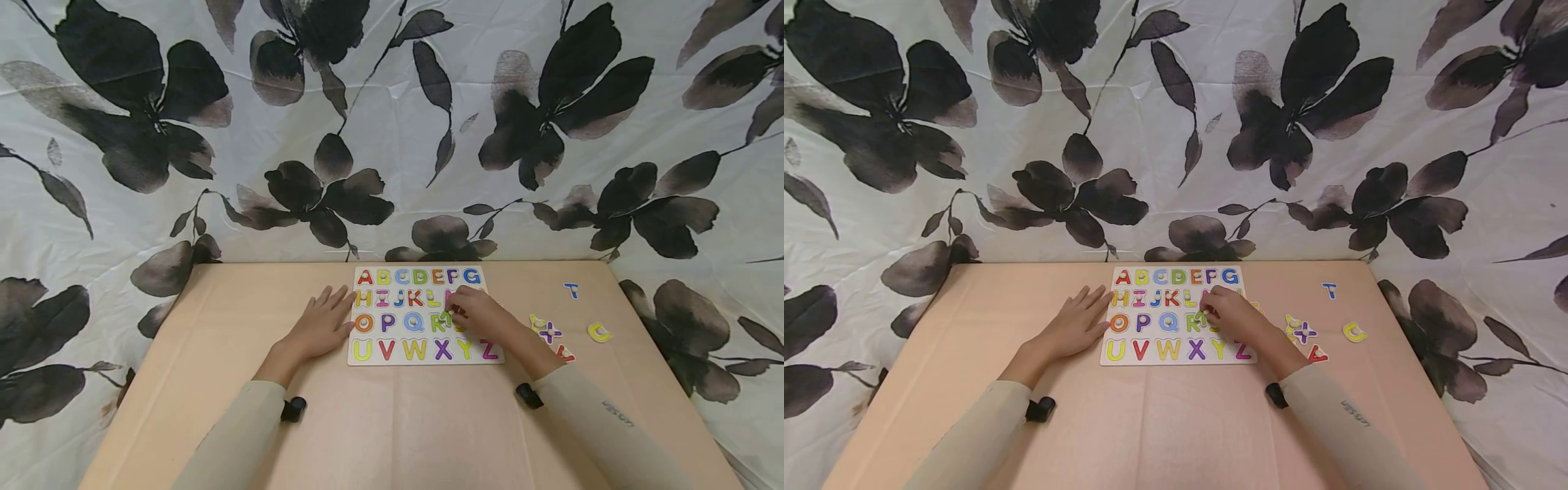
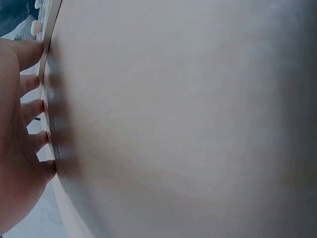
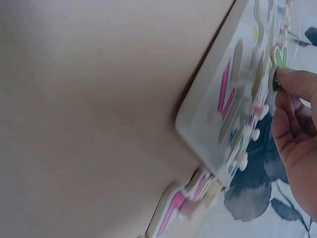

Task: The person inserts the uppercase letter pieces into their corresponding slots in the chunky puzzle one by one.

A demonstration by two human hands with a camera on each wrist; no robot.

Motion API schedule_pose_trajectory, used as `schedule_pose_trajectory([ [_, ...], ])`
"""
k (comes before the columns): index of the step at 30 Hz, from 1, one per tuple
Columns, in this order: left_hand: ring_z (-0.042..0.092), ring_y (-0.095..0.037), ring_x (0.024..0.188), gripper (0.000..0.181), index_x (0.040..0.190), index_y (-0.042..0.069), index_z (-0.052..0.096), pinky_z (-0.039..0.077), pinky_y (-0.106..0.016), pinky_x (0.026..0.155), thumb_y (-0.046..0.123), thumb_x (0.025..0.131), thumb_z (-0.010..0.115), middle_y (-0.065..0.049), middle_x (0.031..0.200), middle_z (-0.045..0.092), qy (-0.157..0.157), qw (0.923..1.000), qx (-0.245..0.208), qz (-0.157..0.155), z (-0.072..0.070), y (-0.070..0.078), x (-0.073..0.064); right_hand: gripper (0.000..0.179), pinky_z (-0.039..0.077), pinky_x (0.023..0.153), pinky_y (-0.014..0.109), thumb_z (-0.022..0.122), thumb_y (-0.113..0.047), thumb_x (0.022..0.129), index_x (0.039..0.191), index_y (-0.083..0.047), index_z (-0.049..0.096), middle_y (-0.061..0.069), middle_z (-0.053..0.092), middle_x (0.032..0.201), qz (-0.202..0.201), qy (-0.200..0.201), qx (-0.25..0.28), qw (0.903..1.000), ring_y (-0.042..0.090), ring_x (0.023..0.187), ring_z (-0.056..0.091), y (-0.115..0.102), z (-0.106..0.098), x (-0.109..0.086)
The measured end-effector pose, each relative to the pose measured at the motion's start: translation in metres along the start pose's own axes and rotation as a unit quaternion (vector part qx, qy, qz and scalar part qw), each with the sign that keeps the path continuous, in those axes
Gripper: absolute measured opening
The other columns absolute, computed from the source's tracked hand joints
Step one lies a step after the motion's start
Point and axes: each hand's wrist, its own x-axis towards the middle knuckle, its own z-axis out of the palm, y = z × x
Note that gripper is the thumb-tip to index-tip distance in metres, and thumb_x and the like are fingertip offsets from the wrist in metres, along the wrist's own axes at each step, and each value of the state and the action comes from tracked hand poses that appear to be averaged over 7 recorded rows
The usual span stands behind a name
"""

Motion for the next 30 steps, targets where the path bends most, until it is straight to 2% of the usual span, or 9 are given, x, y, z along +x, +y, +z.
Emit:
schedule_pose_trajectory([
  [10, 0.012, -0.043, 0.160, 0.068, 0.165, 0.018, 0.029, 0.013, -0.067, 0.126, 0.042, 0.105, 0.051, -0.011, 0.172, 0.022, 0.000, 1.0000, 0.000, -0.001, 0.000, -0.001, 0.000, 0.015, 0.060, 0.089, 0.031, 0.077, -0.013, 0.093, 0.108, -0.014, 0.076, 0.000, 0.066, 0.105, -0.045, -0.004, -0.025, 0.9987, 0.014, 0.093, 0.057, -0.014, 0.008, 0.004],
  [17, 0.012, -0.043, 0.160, 0.068, 0.165, 0.019, 0.028, 0.013, -0.067, 0.126, 0.043, 0.105, 0.051, -0.011, 0.172, 0.022, 0.000, 1.0000, 0.002, -0.003, -0.001, -0.001, 0.000, 0.014, 0.059, 0.090, 0.028, 0.076, -0.012, 0.094, 0.108, -0.015, 0.078, -0.001, 0.066, 0.104, -0.051, -0.010, -0.023, 0.9984, 0.013, 0.093, 0.058, -0.017, 0.011, 0.008],
  [23, 0.012, -0.043, 0.160, 0.068, 0.165, 0.018, 0.029, 0.013, -0.068, 0.126, 0.043, 0.105, 0.051, -0.011, 0.172, 0.022, 0.000, 1.0000, -0.001, 0.000, 0.000, -0.002, 0.001, 0.015, 0.059, 0.097, 0.033, 0.075, -0.010, 0.094, 0.109, -0.012, 0.078, 0.003, 0.068, 0.108, -0.073, -0.020, -0.020, 0.9969, 0.017, 0.100, 0.063, -0.020, 0.013, 0.010],
  [30, 0.013, -0.043, 0.159, 0.068, 0.165, 0.018, 0.029, 0.013, -0.068, 0.125, 0.042, 0.105, 0.051, -0.011, 0.172, 0.022, 0.002, 1.0000, -0.002, 0.002, 0.001, -0.003, 0.001, 0.020, 0.057, 0.102, 0.035, 0.076, -0.012, 0.094, 0.114, -0.014, 0.078, 0.003, 0.069, 0.112, -0.061, -0.029, -0.034, 0.9972, 0.019, 0.107, 0.065, -0.021, 0.014, 0.012],
])
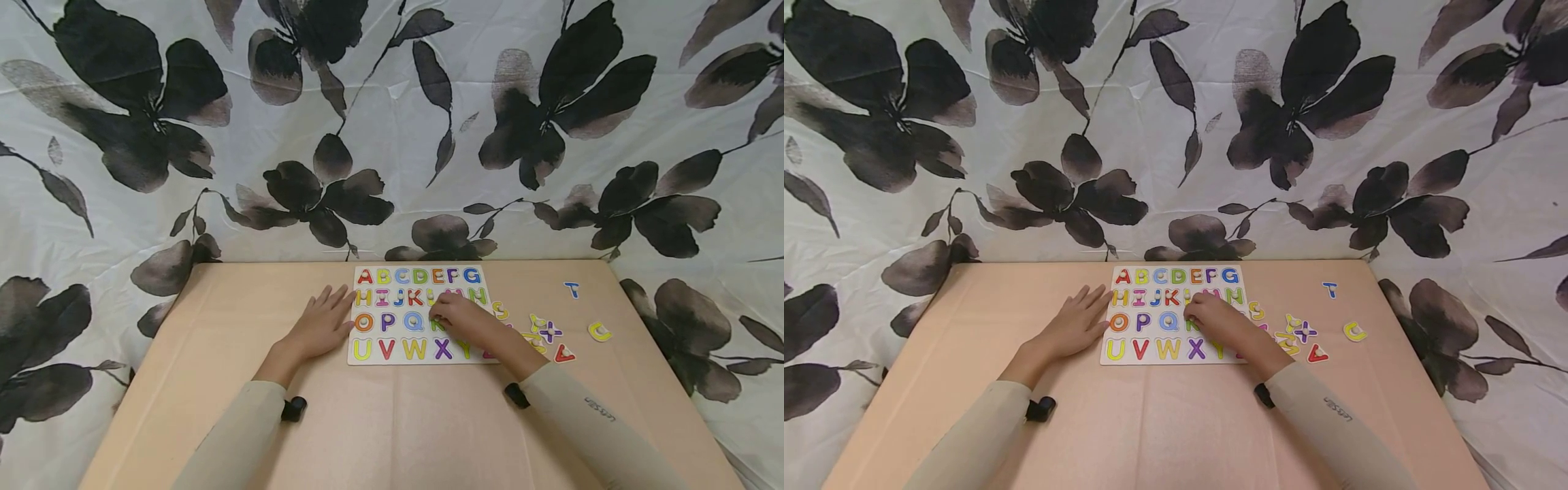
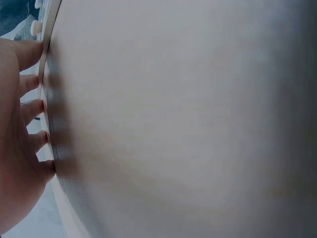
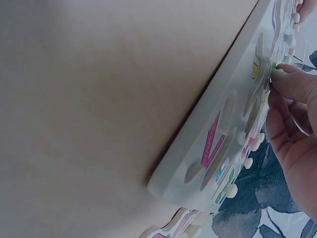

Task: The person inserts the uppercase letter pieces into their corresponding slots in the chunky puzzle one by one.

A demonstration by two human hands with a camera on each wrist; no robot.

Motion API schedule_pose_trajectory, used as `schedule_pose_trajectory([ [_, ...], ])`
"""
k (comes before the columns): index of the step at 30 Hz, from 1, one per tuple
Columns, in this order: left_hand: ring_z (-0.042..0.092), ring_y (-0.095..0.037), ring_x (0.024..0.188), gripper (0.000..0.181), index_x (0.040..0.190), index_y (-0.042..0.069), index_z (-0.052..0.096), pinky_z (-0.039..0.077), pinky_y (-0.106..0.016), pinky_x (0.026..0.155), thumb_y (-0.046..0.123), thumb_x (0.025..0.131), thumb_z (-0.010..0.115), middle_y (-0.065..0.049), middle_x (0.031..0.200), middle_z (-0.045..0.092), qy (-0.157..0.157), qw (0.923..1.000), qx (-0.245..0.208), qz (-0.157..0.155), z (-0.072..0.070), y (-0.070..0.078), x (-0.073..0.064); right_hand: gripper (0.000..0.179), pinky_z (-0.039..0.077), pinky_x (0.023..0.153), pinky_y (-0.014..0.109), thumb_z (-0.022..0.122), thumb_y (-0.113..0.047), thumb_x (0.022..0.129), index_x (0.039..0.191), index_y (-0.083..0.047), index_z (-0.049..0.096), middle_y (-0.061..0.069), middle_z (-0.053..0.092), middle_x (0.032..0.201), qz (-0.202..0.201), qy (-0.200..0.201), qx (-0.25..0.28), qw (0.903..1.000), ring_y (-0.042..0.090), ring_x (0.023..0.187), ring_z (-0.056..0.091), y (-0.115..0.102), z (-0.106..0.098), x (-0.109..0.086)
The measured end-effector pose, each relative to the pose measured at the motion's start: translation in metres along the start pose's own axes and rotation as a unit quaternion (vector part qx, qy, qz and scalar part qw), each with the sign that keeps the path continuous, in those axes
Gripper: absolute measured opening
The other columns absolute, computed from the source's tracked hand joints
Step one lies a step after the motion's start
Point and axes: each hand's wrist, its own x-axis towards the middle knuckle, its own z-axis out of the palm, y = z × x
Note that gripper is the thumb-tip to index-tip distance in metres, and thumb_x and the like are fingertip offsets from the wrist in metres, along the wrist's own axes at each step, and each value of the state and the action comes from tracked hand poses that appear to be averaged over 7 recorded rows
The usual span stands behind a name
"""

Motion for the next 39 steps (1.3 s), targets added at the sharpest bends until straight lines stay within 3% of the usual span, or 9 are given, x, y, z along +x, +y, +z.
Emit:
schedule_pose_trajectory([
  [8, 0.012, -0.043, 0.159, 0.068, 0.165, 0.018, 0.029, 0.013, -0.068, 0.125, 0.042, 0.105, 0.051, -0.011, 0.172, 0.022, -0.003, 1.0000, 0.003, -0.001, -0.001, 0.001, 0.000, 0.027, 0.056, 0.105, 0.040, 0.077, -0.012, 0.093, 0.120, -0.012, 0.075, 0.004, 0.070, 0.116, 0.013, 0.005, 0.008, 0.9999, 0.023, 0.112, 0.065, 0.004, -0.004, -0.009],
  [12, 0.012, -0.043, 0.159, 0.068, 0.165, 0.018, 0.029, 0.013, -0.068, 0.125, 0.042, 0.105, 0.051, -0.012, 0.172, 0.022, -0.005, 1.0000, 0.003, 0.000, -0.001, 0.003, 0.000, 0.027, 0.056, 0.103, 0.043, 0.075, -0.013, 0.095, 0.121, -0.010, 0.074, 0.006, 0.070, 0.118, 0.040, 0.010, 0.020, 0.9990, 0.024, 0.109, 0.064, 0.013, -0.013, -0.019],
  [23, 0.013, -0.043, 0.159, 0.068, 0.165, 0.018, 0.029, 0.013, -0.068, 0.126, 0.043, 0.105, 0.050, -0.011, 0.172, 0.023, 0.000, 1.0000, 0.003, 0.000, 0.001, 0.003, 0.000, 0.028, 0.062, 0.087, 0.040, 0.072, -0.013, 0.098, 0.125, -0.006, 0.070, 0.009, 0.066, 0.119, 0.134, 0.033, 0.056, 0.9888, 0.023, 0.098, 0.065, 0.060, -0.036, -0.058],
  [30, 0.012, -0.043, 0.160, 0.068, 0.165, 0.019, 0.029, 0.013, -0.068, 0.126, 0.045, 0.105, 0.050, -0.011, 0.172, 0.022, 0.002, 1.0000, 0.005, 0.002, 0.002, 0.000, 0.002, 0.029, 0.061, 0.090, 0.047, 0.065, -0.018, 0.102, 0.129, -0.009, 0.068, 0.008, 0.066, 0.120, 0.209, 0.038, 0.088, 0.9733, 0.027, 0.103, 0.064, 0.085, -0.047, -0.084],
  [33, 0.012, -0.043, 0.159, 0.068, 0.165, 0.018, 0.029, 0.013, -0.068, 0.125, 0.044, 0.105, 0.050, -0.011, 0.172, 0.023, 0.003, 1.0000, 0.006, 0.003, 0.002, -0.001, 0.001, 0.030, 0.060, 0.091, 0.048, 0.067, -0.017, 0.101, 0.129, -0.008, 0.067, 0.010, 0.066, 0.120, 0.219, 0.041, 0.092, 0.9705, 0.028, 0.104, 0.063, 0.094, -0.047, -0.090],
  [39, 0.012, -0.043, 0.159, 0.069, 0.165, 0.018, 0.029, 0.013, -0.068, 0.126, 0.044, 0.104, 0.051, -0.011, 0.172, 0.023, 0.002, 1.0000, 0.007, 0.000, 0.002, 0.000, 0.001, 0.026, 0.060, 0.091, 0.048, 0.069, -0.013, 0.099, 0.124, -0.006, 0.070, 0.012, 0.068, 0.116, 0.200, 0.053, 0.087, 0.9744, 0.028, 0.101, 0.064, 0.102, -0.041, -0.091],
])
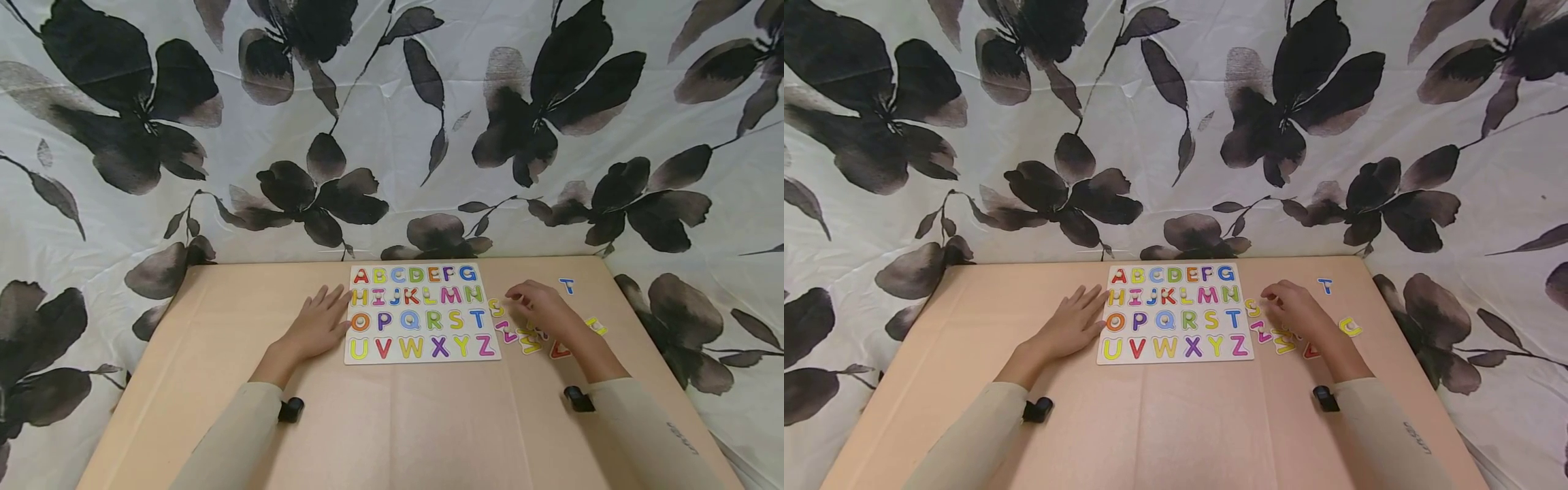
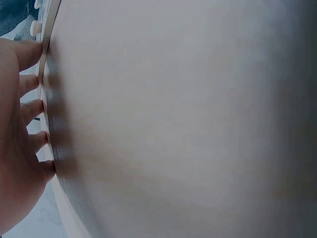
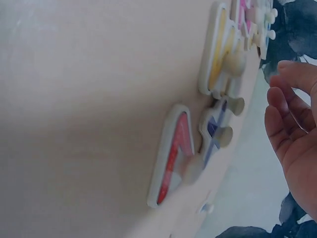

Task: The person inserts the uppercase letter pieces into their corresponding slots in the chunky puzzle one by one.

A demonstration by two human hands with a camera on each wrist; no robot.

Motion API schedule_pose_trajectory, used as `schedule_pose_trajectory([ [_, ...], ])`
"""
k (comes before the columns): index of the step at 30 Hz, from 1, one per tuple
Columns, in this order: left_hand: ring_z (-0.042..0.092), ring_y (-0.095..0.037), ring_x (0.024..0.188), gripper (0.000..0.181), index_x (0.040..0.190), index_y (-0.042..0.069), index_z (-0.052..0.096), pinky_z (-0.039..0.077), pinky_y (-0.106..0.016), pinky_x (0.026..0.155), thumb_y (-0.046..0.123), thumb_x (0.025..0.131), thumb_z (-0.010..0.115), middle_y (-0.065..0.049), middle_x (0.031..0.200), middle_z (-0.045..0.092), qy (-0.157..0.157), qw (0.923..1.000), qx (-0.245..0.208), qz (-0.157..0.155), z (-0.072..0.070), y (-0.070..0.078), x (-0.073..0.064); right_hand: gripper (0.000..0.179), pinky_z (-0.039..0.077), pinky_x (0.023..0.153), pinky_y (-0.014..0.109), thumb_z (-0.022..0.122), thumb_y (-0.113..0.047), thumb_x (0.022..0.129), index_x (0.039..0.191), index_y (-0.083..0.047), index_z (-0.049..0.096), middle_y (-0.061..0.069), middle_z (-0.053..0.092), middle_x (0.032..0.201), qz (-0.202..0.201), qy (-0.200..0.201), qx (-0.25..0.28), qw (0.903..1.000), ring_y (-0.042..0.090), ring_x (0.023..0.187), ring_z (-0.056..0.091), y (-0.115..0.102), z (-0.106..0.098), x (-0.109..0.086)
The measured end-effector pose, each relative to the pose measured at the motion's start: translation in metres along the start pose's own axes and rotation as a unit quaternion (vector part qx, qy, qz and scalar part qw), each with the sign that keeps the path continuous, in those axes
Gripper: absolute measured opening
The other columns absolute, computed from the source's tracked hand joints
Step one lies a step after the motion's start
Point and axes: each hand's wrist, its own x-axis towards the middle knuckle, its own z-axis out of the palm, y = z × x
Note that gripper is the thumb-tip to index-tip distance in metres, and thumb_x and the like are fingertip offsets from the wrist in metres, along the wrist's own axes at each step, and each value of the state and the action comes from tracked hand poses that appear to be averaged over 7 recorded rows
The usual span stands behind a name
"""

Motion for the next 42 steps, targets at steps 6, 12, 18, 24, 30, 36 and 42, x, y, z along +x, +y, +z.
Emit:
schedule_pose_trajectory([
  [6, 0.014, -0.044, 0.159, 0.068, 0.164, 0.018, 0.030, 0.014, -0.069, 0.125, 0.044, 0.105, 0.051, -0.011, 0.172, 0.023, 0.004, 1.0000, 0.003, 0.002, -0.001, -0.001, -0.001, 0.025, 0.060, 0.086, 0.039, 0.070, -0.014, 0.098, 0.121, -0.006, 0.072, 0.008, 0.068, 0.108, -0.016, -0.012, 0.003, 0.9998, 0.023, 0.093, 0.062, -0.006, 0.012, 0.007],
  [12, 0.014, -0.044, 0.159, 0.068, 0.164, 0.018, 0.030, 0.014, -0.069, 0.125, 0.043, 0.105, 0.051, -0.012, 0.172, 0.023, 0.004, 1.0000, -0.003, 0.002, -0.001, 0.000, -0.001, 0.020, 0.059, 0.082, 0.035, 0.071, -0.011, 0.097, 0.116, -0.005, 0.072, 0.006, 0.066, 0.101, -0.024, -0.017, -0.015, 0.9995, 0.020, 0.088, 0.059, -0.011, 0.019, 0.013],
  [18, 0.013, -0.043, 0.159, 0.068, 0.165, 0.018, 0.029, 0.014, -0.069, 0.125, 0.043, 0.104, 0.051, -0.011, 0.172, 0.023, 0.002, 1.0000, -0.002, 0.002, -0.001, 0.002, 0.000, 0.019, 0.060, 0.084, 0.037, 0.071, -0.011, 0.097, 0.115, -0.005, 0.071, 0.006, 0.066, 0.101, -0.011, -0.020, -0.019, 0.9995, 0.020, 0.088, 0.059, -0.012, 0.019, 0.011],
  [24, 0.013, -0.044, 0.159, 0.069, 0.165, 0.018, 0.029, 0.013, -0.069, 0.125, 0.043, 0.105, 0.050, -0.012, 0.172, 0.023, 0.000, 1.0000, 0.001, 0.000, -0.001, 0.002, -0.001, 0.018, 0.060, 0.085, 0.039, 0.072, -0.012, 0.097, 0.114, -0.005, 0.071, 0.006, 0.067, 0.100, -0.022, -0.004, -0.025, 0.9994, 0.019, 0.088, 0.060, -0.016, 0.016, 0.009],
  [30, 0.013, -0.044, 0.159, 0.069, 0.165, 0.017, 0.029, 0.013, -0.069, 0.125, 0.043, 0.104, 0.051, -0.012, 0.172, 0.023, 0.001, 1.0000, 0.001, 0.003, -0.001, 0.001, 0.000, 0.018, 0.061, 0.084, 0.037, 0.074, -0.011, 0.095, 0.112, -0.004, 0.072, 0.005, 0.067, 0.099, -0.036, -0.006, -0.019, 0.9991, 0.018, 0.087, 0.060, -0.028, 0.018, 0.009],
  [36, 0.013, -0.044, 0.159, 0.069, 0.165, 0.018, 0.029, 0.013, -0.069, 0.125, 0.044, 0.105, 0.050, -0.011, 0.172, 0.022, -0.002, 1.0000, -0.001, 0.002, -0.001, 0.001, 0.001, 0.016, 0.060, 0.079, 0.030, 0.076, -0.012, 0.095, 0.109, -0.005, 0.072, 0.003, 0.065, 0.096, -0.051, -0.012, -0.026, 0.9983, 0.017, 0.085, 0.059, -0.042, 0.022, 0.011],
  [42, 0.014, -0.044, 0.159, 0.069, 0.164, 0.017, 0.030, 0.014, -0.069, 0.125, 0.042, 0.104, 0.051, -0.012, 0.172, 0.023, -0.001, 1.0000, 0.002, 0.002, -0.002, 0.002, -0.001, 0.017, 0.057, 0.079, 0.029, 0.077, -0.015, 0.094, 0.109, -0.008, 0.073, 0.002, 0.063, 0.095, -0.065, -0.032, -0.038, 0.9967, 0.017, 0.086, 0.056, -0.058, 0.028, 0.016],
])
